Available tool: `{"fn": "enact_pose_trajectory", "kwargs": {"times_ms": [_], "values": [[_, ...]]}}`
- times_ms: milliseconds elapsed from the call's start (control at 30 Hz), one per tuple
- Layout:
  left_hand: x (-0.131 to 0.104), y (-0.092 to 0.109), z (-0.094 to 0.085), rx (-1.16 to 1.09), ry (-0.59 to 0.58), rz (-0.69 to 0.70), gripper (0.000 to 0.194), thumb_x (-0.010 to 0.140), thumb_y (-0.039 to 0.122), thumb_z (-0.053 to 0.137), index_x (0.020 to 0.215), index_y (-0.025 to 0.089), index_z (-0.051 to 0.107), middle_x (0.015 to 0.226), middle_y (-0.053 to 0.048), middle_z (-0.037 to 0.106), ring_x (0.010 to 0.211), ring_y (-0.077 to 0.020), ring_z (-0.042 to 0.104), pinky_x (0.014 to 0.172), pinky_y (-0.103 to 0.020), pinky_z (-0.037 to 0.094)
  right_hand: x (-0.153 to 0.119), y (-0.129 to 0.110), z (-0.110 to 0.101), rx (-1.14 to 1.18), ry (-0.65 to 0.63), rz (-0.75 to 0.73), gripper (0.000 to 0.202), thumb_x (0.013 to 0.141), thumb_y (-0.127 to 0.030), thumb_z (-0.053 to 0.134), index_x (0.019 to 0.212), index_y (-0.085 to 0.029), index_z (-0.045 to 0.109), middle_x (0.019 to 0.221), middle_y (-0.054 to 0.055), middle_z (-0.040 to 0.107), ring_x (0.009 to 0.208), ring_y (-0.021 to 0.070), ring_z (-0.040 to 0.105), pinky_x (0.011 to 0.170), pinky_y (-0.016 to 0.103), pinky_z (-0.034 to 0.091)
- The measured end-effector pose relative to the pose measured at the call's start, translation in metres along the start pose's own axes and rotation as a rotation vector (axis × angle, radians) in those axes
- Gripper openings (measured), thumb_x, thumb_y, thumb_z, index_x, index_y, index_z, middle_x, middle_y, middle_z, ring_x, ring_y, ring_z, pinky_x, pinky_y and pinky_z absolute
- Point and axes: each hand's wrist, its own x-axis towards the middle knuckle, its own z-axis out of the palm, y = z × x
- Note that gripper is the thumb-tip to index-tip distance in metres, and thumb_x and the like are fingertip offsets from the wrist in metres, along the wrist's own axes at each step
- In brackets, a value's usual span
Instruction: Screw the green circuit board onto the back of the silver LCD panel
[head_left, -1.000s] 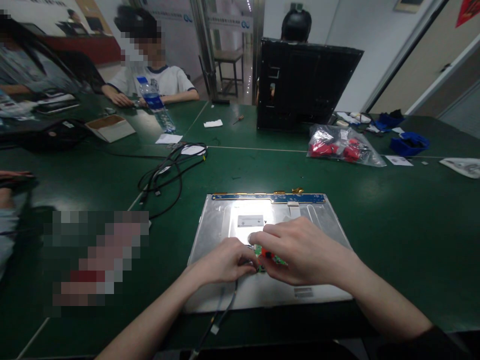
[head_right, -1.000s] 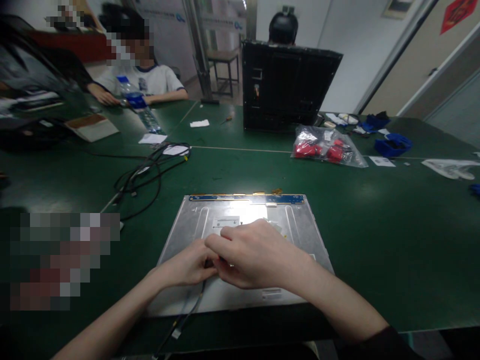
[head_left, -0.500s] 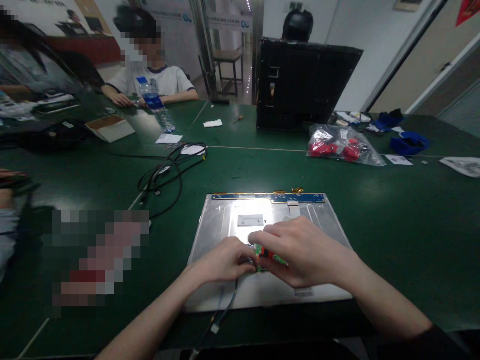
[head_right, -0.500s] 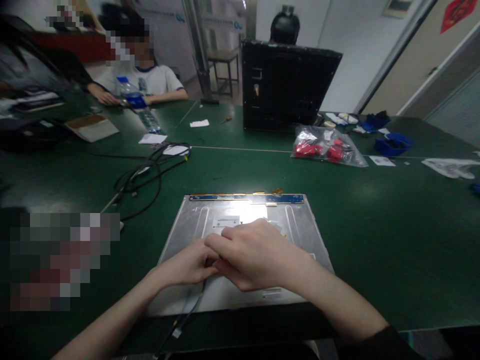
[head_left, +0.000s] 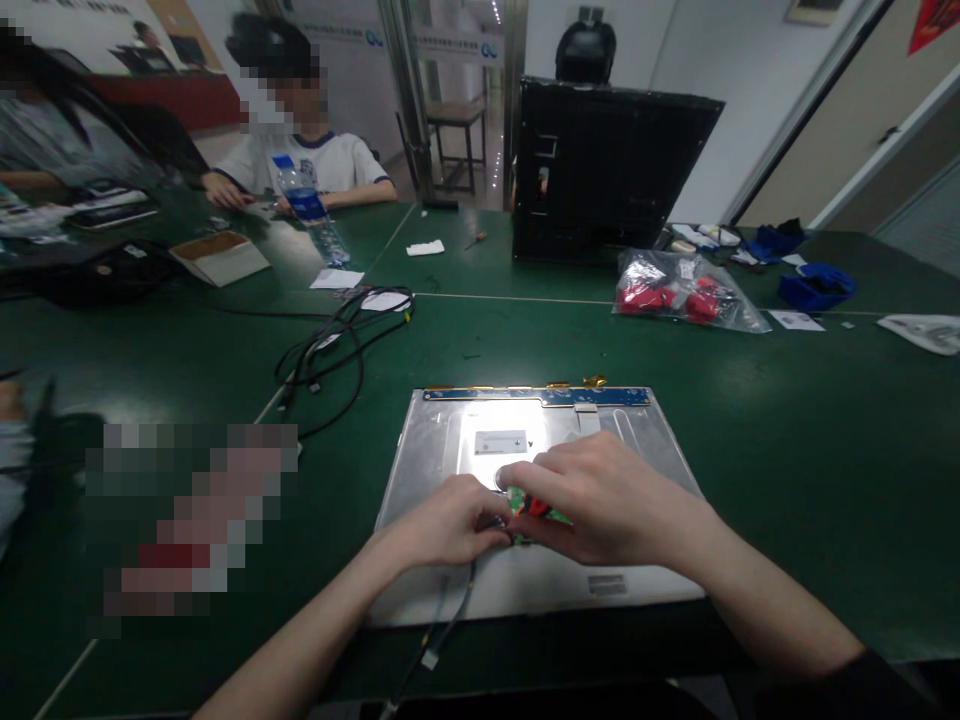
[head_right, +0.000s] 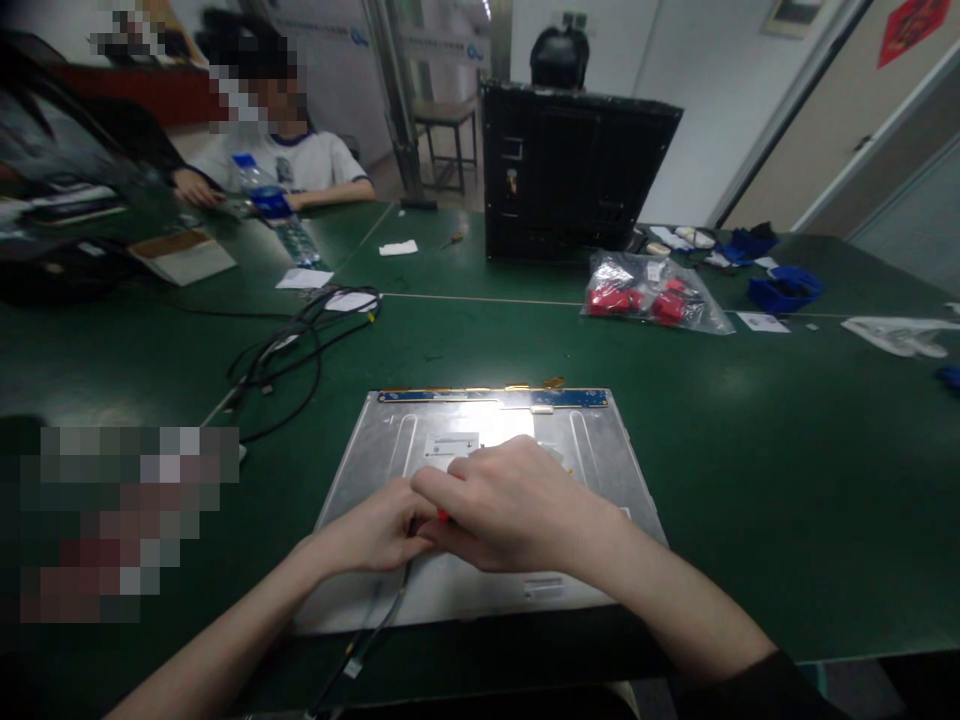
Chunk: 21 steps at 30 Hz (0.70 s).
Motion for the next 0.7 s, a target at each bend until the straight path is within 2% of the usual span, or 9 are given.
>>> {"fn": "enact_pose_trajectory", "kwargs": {"times_ms": [700], "values": [[0.0004,-0.0027,0.0018,0.036,0.014,0.025,0.016,0.082,0.02,0.06,0.069,0.015,0.068,0.058,0.001,0.055,0.056,-0.0127,0.049,0.054,-0.022,0.032,-0.0001,-0.0001,0.0004,-0.013,-0.001,-0.014,0.024,0.096,-0.039,0.044,0.101,-0.019,0.055,0.077,0.001,0.067,0.063,0.0146,0.058,0.052,0.03,0.02]]}}
